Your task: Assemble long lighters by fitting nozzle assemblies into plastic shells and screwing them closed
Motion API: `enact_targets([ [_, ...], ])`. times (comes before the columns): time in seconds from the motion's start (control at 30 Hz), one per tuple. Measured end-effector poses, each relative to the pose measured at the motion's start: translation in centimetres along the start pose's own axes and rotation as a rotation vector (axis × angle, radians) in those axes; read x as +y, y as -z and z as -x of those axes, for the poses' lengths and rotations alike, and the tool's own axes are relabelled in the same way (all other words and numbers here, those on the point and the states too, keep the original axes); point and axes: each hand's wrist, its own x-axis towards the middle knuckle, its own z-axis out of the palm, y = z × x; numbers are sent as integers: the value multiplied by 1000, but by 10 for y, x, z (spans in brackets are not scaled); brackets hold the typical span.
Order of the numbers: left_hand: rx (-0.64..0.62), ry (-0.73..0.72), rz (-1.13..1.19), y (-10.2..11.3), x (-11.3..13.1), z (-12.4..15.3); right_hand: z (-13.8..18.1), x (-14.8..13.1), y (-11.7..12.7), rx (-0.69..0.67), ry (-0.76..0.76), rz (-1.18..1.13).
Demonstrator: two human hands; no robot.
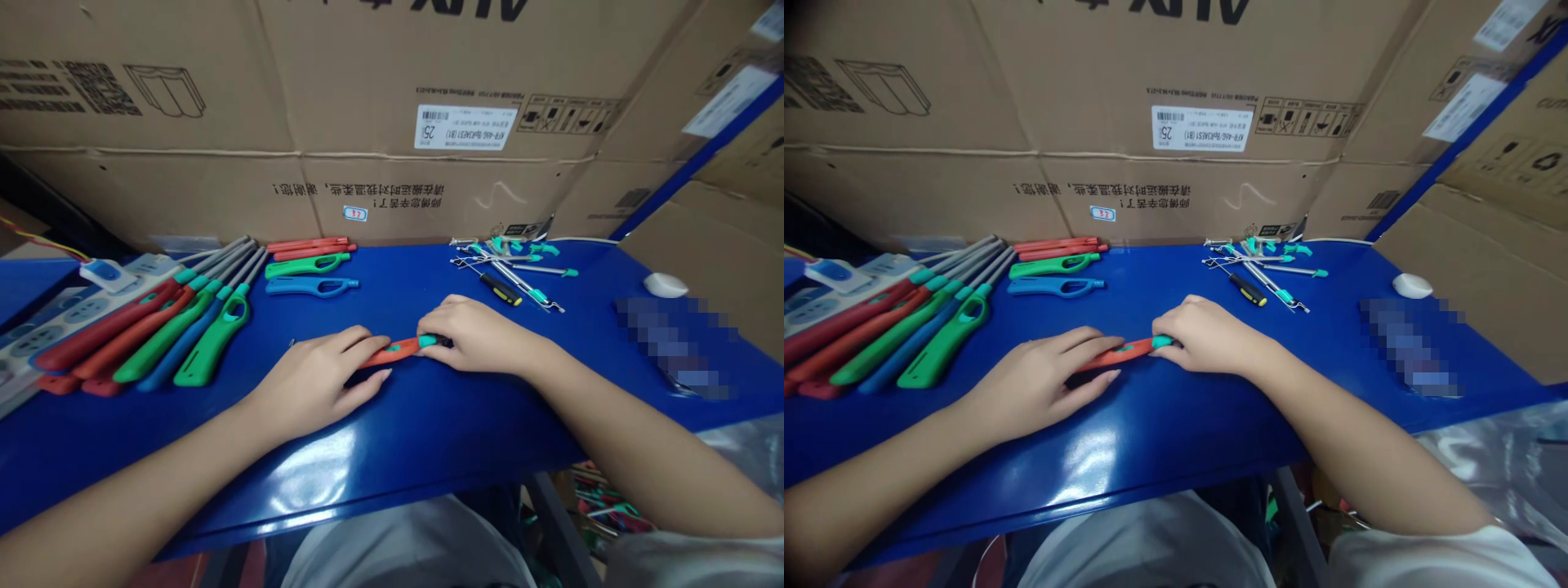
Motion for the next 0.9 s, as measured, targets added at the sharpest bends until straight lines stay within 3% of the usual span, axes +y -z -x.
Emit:
enact_targets([
  [0.17, -80, 59, -21, -1, -6, -3, 4, 14, 10, -53, -102, 80],
  [0.47, -58, 109, 112, -3, -25, 1, 13, 31, 22, -135, -173, -118],
  [0.7, -78, 140, 76, -1, -17, 1, 7, 21, 15, -83, -55, 78],
  [0.9, -121, 177, 36, 2, -10, 3, 8, 8, 12, -83, -85, 307],
])
